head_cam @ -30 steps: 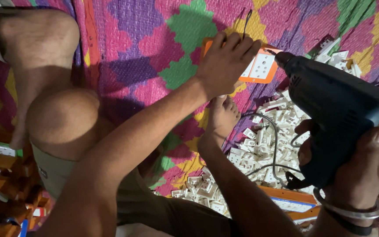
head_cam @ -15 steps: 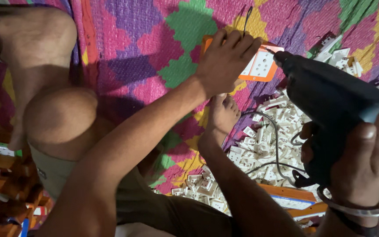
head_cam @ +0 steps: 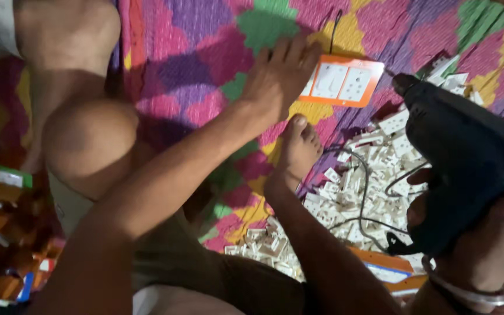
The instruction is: The person uses a power drill to attach white electrical socket inserts into colorful plastic frames. They handle multiple frames of different colors, drilling screws into each one and placing the completed units aside.
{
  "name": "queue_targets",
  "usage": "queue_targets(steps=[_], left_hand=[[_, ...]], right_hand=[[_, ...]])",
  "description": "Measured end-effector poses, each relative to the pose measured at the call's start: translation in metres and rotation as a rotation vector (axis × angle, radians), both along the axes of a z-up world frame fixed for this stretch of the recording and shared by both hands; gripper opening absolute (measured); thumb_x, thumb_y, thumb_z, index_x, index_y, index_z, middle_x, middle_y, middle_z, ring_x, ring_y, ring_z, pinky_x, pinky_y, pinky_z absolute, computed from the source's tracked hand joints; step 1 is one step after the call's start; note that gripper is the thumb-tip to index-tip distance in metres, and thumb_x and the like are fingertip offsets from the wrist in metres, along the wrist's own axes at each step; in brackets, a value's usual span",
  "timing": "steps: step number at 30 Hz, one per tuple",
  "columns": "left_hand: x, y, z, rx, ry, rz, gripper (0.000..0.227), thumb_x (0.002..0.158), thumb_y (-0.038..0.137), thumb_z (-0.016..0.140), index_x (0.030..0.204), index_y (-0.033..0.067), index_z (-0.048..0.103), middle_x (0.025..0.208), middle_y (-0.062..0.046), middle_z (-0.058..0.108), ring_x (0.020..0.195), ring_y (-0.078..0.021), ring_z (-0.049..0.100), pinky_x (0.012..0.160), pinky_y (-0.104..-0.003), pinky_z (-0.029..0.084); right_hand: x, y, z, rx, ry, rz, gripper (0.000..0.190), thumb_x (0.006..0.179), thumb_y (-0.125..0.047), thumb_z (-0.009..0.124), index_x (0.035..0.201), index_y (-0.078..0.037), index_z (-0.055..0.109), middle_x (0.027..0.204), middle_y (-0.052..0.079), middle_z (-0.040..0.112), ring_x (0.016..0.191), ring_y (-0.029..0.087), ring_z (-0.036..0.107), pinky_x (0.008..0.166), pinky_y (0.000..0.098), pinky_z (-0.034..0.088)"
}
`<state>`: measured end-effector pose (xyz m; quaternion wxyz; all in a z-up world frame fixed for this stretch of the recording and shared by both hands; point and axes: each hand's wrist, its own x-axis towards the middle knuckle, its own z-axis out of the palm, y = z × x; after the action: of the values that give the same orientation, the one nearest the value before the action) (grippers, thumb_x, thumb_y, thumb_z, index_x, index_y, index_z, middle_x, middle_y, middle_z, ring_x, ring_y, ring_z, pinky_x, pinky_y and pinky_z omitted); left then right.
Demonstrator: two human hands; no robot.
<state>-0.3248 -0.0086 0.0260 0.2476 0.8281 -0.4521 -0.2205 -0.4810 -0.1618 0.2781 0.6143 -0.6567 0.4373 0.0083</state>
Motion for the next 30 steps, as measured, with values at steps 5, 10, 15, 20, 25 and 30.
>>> queue_targets(steps=[5,10,15,20,25,30], left_hand=[[0.008,-0.019,-0.013,-0.112,0.152,0.001,0.086,0.074,0.008,0.082,0.149,-0.0053,0.042,0.144,-0.020,0.049,0.128,-0.0399,0.050,0.108,-0.045,0.047],[0.002,-0.025,-0.029,-0.303,0.307,0.073,0.095,0.069,0.021,0.092,0.147,-0.0013,0.043,0.146,-0.021,0.045,0.135,-0.0408,0.045,0.112,-0.045,0.044],[0.001,-0.016,-0.033,-0.288,0.333,0.077,0.096,0.069,0.023,0.093,0.149,0.0039,0.044,0.150,-0.017,0.045,0.140,-0.0366,0.046,0.113,-0.042,0.045],[-0.003,-0.016,-0.033,-0.289,0.323,0.081,0.093,0.071,0.023,0.092,0.148,0.0022,0.043,0.149,-0.017,0.046,0.140,-0.0362,0.046,0.112,-0.042,0.046],[0.001,-0.018,-0.034,-0.276,0.318,0.067,0.093,0.070,0.019,0.090,0.149,0.0011,0.043,0.148,-0.018,0.045,0.137,-0.0369,0.046,0.111,-0.043,0.047],[0.001,-0.019,-0.033,-0.274,0.321,0.055,0.094,0.070,0.020,0.091,0.148,0.0008,0.043,0.148,-0.018,0.045,0.138,-0.0376,0.046,0.109,-0.043,0.048]], right_hand=[[0.013,0.009,-0.007,-0.052,-0.015,-0.019,0.095,0.102,-0.074,0.055,0.157,0.000,0.033,0.116,0.027,0.062,0.064,0.023,0.059,0.047,0.0307,0.047],[0.021,0.007,-0.024,0.074,-0.098,-0.012,0.089,0.104,-0.068,0.057,0.162,-0.007,0.031,0.116,0.030,0.061,0.064,0.025,0.059,0.050,0.0320,0.048],[0.027,0.011,-0.025,0.068,-0.082,0.001,0.083,0.108,-0.067,0.056,0.158,-0.004,0.032,0.116,0.030,0.061,0.059,0.024,0.058,0.050,0.0308,0.047],[0.034,0.012,-0.020,0.039,-0.058,0.039,0.080,0.112,-0.065,0.053,0.157,-0.002,0.032,0.120,0.031,0.059,0.070,0.026,0.060,0.052,0.0306,0.048],[0.040,0.012,-0.020,-0.022,-0.036,0.091,0.079,0.112,-0.063,0.049,0.157,-0.002,0.030,0.129,0.030,0.058,0.080,0.026,0.062,0.057,0.0312,0.050],[0.041,0.015,-0.017,0.018,-0.045,0.054,0.075,0.115,-0.061,0.049,0.156,-0.001,0.032,0.120,0.031,0.059,0.069,0.024,0.058,0.055,0.0292,0.048]])
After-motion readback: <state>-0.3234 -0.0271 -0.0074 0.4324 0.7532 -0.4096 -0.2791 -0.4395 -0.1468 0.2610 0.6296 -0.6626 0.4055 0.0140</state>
